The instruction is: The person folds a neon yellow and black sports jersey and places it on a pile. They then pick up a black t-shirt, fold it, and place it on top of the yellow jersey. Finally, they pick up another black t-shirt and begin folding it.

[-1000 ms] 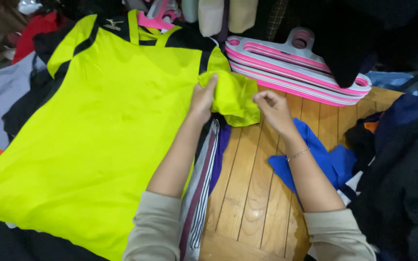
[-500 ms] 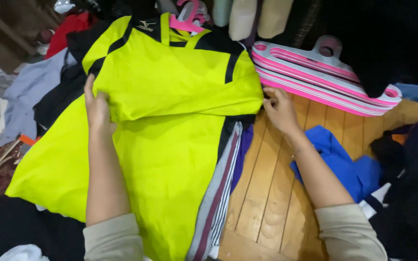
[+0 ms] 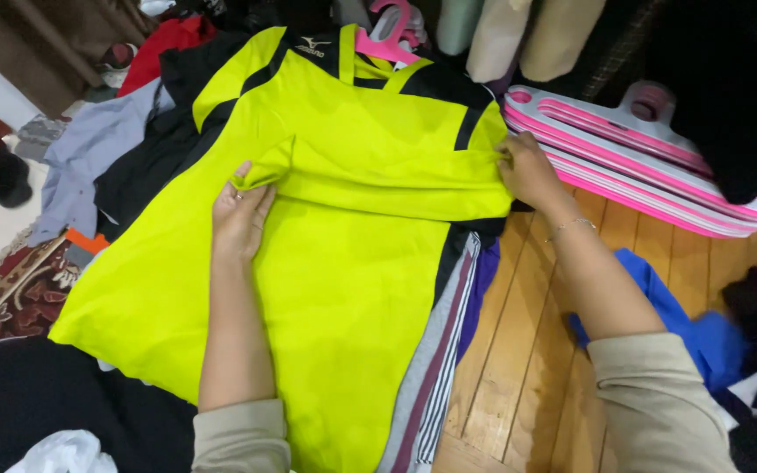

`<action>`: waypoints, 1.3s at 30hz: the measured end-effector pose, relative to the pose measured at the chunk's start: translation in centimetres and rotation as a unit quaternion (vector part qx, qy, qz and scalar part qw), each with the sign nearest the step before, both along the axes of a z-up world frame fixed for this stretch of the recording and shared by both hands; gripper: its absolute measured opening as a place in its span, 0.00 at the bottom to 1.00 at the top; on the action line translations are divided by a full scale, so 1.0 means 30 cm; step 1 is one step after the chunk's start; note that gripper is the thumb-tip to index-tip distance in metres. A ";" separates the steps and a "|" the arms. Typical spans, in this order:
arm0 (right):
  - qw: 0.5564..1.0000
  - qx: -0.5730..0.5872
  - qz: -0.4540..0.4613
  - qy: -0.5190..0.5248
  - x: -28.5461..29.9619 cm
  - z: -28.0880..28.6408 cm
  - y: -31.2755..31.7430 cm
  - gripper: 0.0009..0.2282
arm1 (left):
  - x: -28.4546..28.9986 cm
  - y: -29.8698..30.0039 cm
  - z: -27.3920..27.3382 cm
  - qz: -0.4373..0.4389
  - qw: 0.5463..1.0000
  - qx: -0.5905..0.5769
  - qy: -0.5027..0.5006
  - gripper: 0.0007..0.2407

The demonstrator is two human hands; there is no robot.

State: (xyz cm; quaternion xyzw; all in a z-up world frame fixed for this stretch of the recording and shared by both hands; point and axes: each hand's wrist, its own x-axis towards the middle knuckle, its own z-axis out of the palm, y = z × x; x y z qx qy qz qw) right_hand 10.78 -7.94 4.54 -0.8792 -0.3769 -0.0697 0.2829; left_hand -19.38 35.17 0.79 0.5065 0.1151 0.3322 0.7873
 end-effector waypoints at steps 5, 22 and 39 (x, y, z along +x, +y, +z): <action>0.977 0.158 0.079 -0.122 0.057 0.006 -0.006 0.08 | 0.047 0.064 -0.055 0.219 0.955 0.102 0.173 0.07; 0.994 0.077 -0.068 -0.029 0.137 0.144 0.236 0.10 | -0.017 0.256 -0.092 0.196 0.952 -0.207 -0.115 0.13; 0.950 0.042 -0.019 -0.309 -0.136 0.137 0.464 0.04 | 0.039 -0.053 0.081 0.437 0.621 0.613 0.220 0.21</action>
